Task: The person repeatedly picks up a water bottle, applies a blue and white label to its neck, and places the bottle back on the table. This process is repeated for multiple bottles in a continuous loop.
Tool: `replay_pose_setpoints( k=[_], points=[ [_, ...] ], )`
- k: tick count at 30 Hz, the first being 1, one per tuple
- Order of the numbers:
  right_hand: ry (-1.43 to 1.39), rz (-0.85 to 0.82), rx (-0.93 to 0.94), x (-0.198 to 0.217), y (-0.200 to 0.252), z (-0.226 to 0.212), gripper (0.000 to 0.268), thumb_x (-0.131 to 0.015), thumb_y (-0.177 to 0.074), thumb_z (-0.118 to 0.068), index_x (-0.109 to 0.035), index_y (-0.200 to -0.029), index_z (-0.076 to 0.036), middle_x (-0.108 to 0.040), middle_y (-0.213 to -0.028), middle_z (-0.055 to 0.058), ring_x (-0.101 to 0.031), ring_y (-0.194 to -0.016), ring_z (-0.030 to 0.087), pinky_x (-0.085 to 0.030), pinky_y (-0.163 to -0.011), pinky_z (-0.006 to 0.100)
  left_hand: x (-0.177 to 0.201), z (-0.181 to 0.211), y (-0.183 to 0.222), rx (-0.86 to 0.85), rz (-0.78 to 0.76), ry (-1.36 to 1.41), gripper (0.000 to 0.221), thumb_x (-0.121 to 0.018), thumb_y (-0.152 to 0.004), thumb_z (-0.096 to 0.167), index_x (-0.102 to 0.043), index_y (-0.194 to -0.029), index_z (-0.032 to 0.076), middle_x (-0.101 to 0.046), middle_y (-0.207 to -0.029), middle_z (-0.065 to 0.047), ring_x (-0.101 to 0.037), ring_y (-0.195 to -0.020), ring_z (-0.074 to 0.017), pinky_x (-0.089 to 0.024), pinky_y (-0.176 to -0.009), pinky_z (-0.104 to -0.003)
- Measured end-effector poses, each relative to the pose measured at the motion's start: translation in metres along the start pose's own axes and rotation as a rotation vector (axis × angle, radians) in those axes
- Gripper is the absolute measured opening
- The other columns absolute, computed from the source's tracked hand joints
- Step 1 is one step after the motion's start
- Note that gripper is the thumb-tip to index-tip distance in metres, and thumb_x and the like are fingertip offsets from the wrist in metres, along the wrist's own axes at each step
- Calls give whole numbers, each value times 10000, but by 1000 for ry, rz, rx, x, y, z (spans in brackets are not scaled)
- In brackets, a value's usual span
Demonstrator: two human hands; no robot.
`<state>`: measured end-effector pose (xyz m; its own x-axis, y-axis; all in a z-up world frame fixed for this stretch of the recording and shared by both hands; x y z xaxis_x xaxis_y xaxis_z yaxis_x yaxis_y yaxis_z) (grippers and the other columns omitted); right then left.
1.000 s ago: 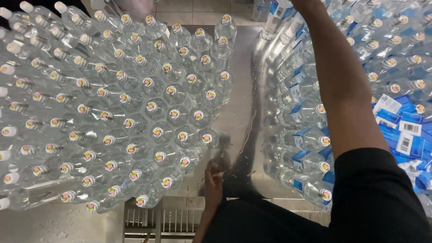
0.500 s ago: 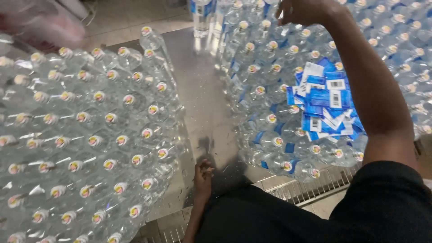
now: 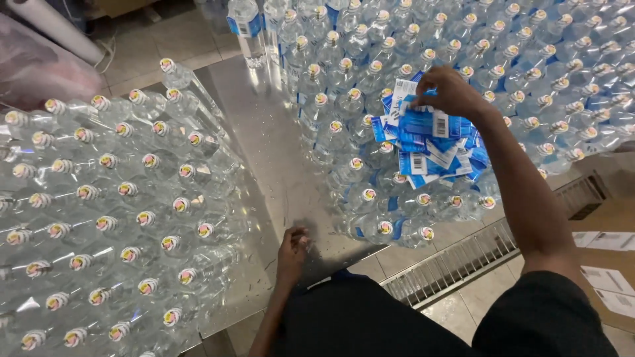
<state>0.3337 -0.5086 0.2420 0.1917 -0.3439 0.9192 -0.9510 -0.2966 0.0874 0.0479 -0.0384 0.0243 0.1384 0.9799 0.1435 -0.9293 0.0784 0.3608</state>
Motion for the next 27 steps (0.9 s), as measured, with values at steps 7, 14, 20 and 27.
replay_pose_setpoints(
  k=[7,14,20,27],
  points=[
    [70,246,88,52,36,-13,241,-784,-1161,-158,-782,-997,18,-686,-1041,148,-602,-815,251,-484,-827,453,5,39,22,-36,14,93,328,-593,-1073,308,-651,-1352,146,-776,-1309,-58,-765,-1192,-216,-683,-974,-368],
    [-173,476,141,17,96,-135,276,-723,-1148,-40,-760,-1417,-83,-752,-1007,198,-761,-894,399,-598,-866,515,16,168,36,-170,-73,214,446,-556,-1130,397,-563,-1448,84,-650,-1458,-170,-571,-1439,-358,-483,-1176,-552],
    [-557,377,-20,-102,144,-287,277,-628,-1150,-321,-730,-1294,-107,-749,-939,206,-759,-812,387,-597,-782,505,10,210,42,-306,20,375,715,-617,-1040,638,-514,-1457,67,-586,-1447,-203,-528,-1430,-370,-454,-1187,-556],
    [-381,732,104,-234,155,-334,314,-800,-1030,-470,-683,-976,-183,-571,-685,33,-660,-632,314,-521,-608,418,18,179,47,-85,254,520,542,-489,-1189,477,-547,-758,153,-520,-694,13,-484,-687,-78,-412,-629,-279]
  ],
)
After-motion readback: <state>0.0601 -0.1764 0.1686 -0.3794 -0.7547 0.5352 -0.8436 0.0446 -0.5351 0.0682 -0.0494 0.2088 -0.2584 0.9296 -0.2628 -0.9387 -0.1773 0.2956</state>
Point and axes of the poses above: each hand's wrist, its own y-axis away from the middle knuckle, its own x-axis out of the back of the hand, z = x × y, the point moved 2 cm from there along -y, towards the middle knuckle
